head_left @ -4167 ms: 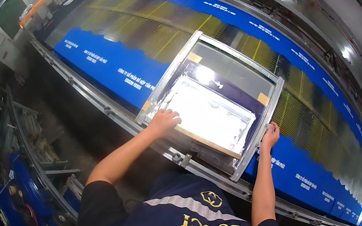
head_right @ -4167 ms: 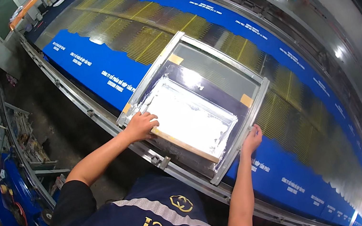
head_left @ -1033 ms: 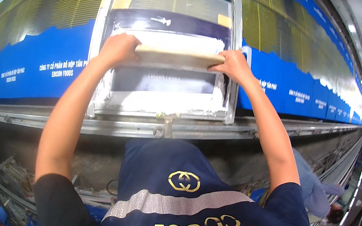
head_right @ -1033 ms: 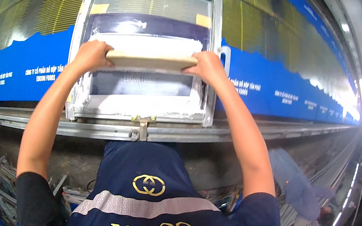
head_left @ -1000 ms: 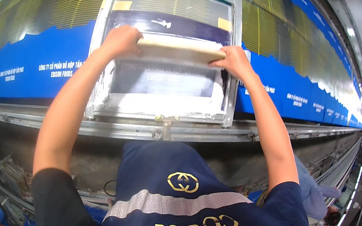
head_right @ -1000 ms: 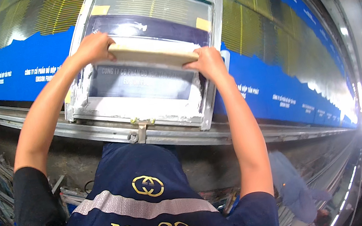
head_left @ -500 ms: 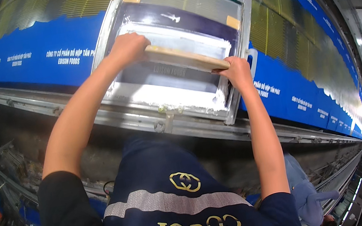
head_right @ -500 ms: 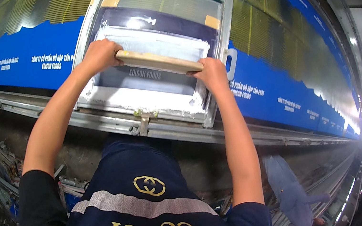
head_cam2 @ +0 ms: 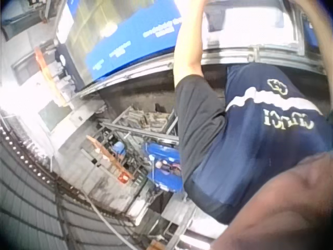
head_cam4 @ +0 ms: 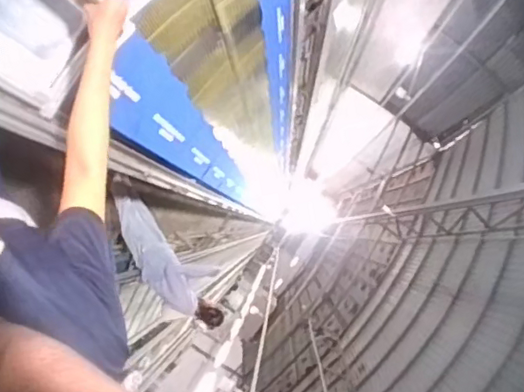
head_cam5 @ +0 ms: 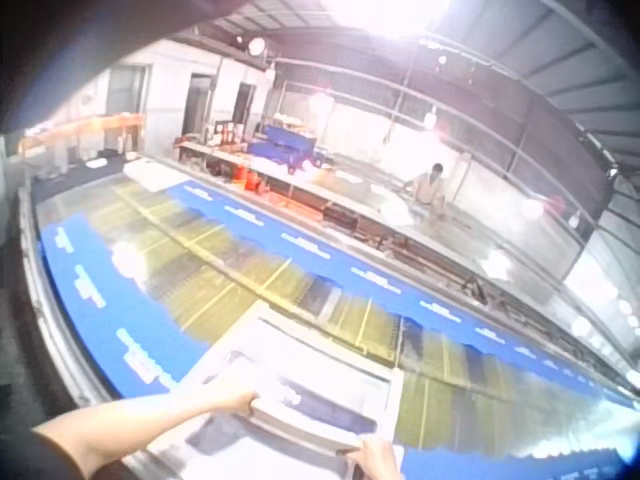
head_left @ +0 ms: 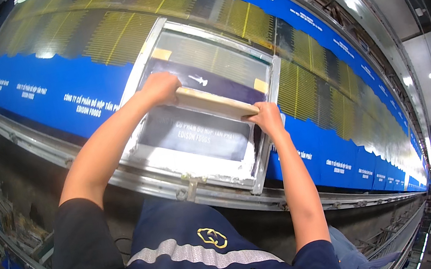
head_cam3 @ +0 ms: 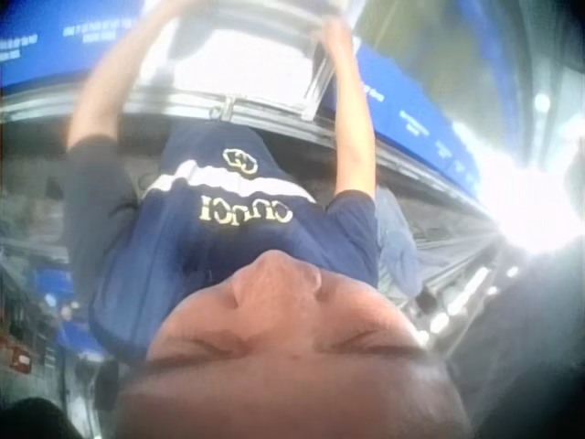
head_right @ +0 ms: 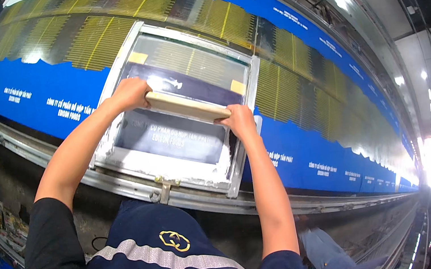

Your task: The person uses a squeegee to pull white ink across a screen printing frame mounted on a large blue banner. After completing the print, the person moves the frame to a workbench, picks up a small container of white paste, and uses a spatula to spread the paste onto the screen mesh.

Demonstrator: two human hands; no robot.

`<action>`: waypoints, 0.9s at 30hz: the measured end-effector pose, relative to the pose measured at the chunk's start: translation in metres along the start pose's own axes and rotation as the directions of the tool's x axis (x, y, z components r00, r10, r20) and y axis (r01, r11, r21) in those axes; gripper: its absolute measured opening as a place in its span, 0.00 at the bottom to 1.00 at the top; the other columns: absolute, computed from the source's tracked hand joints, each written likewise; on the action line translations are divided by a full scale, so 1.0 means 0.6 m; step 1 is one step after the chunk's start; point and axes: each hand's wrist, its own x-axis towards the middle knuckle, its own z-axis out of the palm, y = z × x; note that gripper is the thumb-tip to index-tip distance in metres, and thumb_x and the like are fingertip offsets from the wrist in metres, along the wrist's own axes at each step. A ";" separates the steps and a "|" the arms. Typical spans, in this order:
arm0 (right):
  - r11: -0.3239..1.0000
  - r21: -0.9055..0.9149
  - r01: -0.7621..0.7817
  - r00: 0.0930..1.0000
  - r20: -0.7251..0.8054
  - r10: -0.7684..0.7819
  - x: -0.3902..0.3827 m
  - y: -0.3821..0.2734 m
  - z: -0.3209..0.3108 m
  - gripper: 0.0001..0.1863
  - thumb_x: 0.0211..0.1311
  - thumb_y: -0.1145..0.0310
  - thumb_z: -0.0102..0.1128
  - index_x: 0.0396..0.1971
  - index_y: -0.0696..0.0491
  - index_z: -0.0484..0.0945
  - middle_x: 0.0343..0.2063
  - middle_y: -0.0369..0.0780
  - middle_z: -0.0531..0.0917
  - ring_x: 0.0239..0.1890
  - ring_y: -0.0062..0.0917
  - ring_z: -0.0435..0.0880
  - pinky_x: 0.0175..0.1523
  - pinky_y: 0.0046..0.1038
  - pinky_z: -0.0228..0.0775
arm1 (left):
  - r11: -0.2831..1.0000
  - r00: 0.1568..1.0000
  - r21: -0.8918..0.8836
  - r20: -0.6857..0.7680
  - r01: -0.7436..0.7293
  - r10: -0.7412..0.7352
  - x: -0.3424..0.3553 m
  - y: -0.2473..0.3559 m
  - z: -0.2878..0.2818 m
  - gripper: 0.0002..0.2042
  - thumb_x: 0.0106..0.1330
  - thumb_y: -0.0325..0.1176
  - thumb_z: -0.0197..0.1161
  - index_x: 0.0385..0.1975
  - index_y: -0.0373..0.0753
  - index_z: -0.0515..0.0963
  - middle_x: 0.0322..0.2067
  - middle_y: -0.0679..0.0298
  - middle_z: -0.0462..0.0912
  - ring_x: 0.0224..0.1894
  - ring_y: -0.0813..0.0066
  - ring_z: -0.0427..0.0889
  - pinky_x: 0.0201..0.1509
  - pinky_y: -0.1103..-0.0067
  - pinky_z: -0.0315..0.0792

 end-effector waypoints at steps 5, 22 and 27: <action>0.997 0.021 -0.070 0.997 -0.017 0.070 0.076 0.048 0.007 0.24 0.35 0.51 0.78 0.28 0.55 0.84 0.25 0.49 0.83 0.31 0.45 0.82 0.39 0.39 0.75 | 0.999 1.000 0.026 -0.005 0.021 -0.021 0.093 -0.019 -0.004 0.14 0.40 0.41 0.77 0.27 0.44 0.85 0.25 0.56 0.84 0.32 0.55 0.83 0.38 0.65 0.76; 0.997 0.070 0.026 0.987 -0.158 -0.015 -0.230 -0.061 0.091 0.11 0.39 0.74 0.70 0.28 0.49 0.84 0.28 0.39 0.83 0.34 0.36 0.81 0.41 0.36 0.74 | 0.997 0.994 -0.068 -0.100 0.025 -0.032 -0.218 0.066 0.107 0.06 0.51 0.34 0.68 0.30 0.48 0.85 0.27 0.66 0.85 0.31 0.66 0.83 0.37 0.68 0.72; 1.000 -0.009 0.009 0.999 -0.031 -0.010 -0.235 -0.059 0.084 0.13 0.44 0.64 0.73 0.30 0.51 0.83 0.31 0.39 0.83 0.38 0.37 0.81 0.44 0.36 0.74 | 0.985 0.971 0.135 -0.198 -0.111 0.136 -0.238 0.075 0.097 0.12 0.51 0.41 0.70 0.31 0.44 0.79 0.33 0.66 0.81 0.39 0.65 0.81 0.41 0.69 0.71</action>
